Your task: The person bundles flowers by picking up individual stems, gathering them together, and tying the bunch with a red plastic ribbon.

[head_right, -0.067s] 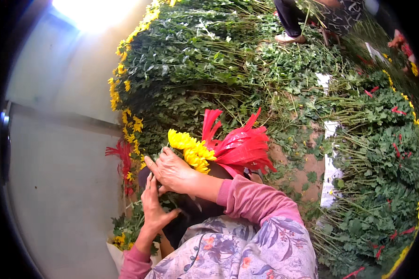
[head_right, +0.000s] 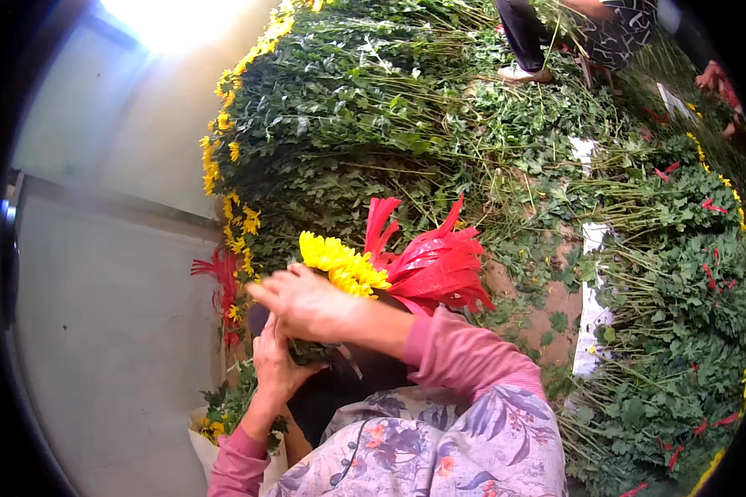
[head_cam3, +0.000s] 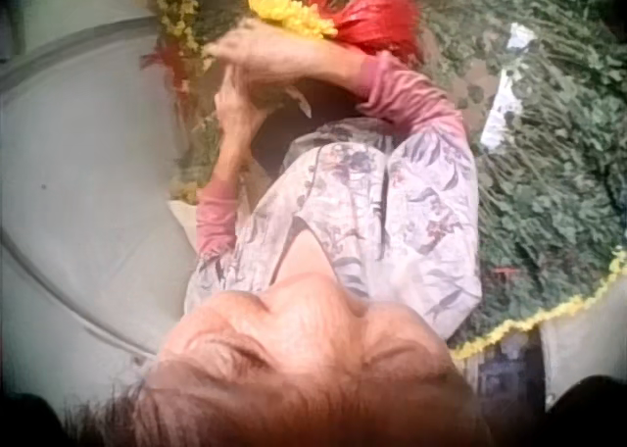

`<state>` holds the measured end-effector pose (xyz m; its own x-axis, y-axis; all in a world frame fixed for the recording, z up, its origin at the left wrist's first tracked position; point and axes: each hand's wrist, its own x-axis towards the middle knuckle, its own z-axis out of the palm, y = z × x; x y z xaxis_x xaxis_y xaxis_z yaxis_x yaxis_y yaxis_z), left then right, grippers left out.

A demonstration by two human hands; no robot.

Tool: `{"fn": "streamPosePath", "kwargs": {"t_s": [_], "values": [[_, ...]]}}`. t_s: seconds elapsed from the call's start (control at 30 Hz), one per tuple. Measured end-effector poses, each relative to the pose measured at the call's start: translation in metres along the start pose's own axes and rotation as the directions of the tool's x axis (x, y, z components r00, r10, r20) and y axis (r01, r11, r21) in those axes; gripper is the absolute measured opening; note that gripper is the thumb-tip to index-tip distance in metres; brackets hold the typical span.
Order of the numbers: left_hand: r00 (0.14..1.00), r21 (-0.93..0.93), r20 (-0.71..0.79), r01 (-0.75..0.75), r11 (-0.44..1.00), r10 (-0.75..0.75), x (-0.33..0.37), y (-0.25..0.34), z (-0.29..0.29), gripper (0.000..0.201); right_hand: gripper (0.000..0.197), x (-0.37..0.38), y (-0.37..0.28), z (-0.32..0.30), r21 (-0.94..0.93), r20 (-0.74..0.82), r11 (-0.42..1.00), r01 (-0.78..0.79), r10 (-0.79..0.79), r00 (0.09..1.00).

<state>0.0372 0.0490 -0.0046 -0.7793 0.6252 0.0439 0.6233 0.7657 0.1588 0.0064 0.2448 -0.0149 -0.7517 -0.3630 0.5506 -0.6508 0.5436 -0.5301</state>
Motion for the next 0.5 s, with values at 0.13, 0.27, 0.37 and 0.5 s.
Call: {"fn": "streamPosePath", "kwargs": {"t_s": [0.13, 0.27, 0.37, 0.5], "values": [[0.999, 0.048, 0.045, -0.005, 0.999, 0.003, 0.009, -0.006, -0.010, 0.125, 0.059, -0.007, 0.043, -0.080, 0.357, -0.368, 0.928, -0.105, 0.243, 0.898], [0.996, -0.077, 0.084, 0.043, 0.996, -0.036, 0.022, -0.001, -0.015, 0.125, 0.059, -0.054, 0.100, -0.050, 0.789, -0.195, 0.585, -0.187, 0.527, 0.827], [0.998, -0.182, 0.056, 0.023, 0.983, -0.013, 0.032, 0.005, -0.018, 0.125, 0.056, -0.066, 0.092, -0.015, 0.802, -0.099, 0.574, -0.164, 0.399, 0.912], [0.994, -0.182, 0.077, 0.093, 0.979, -0.080, 0.040, 0.006, -0.009, 0.121, 0.067, -0.065, 0.073, 0.003, 0.967, 0.093, 0.169, -0.190, 0.458, 0.884]]}}
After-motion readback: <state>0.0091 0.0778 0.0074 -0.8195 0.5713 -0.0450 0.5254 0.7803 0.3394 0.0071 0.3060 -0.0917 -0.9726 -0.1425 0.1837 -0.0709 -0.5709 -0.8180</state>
